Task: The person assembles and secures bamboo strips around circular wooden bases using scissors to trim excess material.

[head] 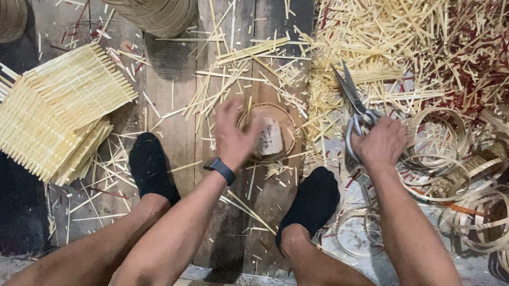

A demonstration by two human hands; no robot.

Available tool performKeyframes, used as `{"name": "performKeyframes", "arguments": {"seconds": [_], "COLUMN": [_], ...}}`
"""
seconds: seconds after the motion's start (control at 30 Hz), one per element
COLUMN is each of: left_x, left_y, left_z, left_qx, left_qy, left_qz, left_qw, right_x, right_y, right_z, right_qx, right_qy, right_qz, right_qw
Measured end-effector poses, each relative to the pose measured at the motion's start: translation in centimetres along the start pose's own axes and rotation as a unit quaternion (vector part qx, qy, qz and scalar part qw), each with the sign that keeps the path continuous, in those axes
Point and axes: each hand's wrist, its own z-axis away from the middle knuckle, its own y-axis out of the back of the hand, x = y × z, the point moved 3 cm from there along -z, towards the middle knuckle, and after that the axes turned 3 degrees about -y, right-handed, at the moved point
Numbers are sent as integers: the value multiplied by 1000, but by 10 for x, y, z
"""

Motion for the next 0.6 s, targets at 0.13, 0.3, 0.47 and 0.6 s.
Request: {"name": "performKeyframes", "arguments": {"seconds": [0.13,0.3,0.47,0.6], "left_x": [-34,-30,-19,-20], "left_y": [-17,-42,-42,-42], "left_z": [-19,-38,-50,-59], "left_qx": [-32,-149,-225,-236], "left_qy": [155,133,178,192], "left_qz": [152,157,146,117], "left_qw": [976,967,947,945], "right_x": [-10,-57,-64,-58], "right_y": [4,-31,-56,-79], "right_z": [15,26,3,-15], "right_qx": [167,-72,-103,-125], "right_qy": [114,161,156,121], "right_qz": [-36,-292,-331,-342], "right_qw": [979,940,925,923]}}
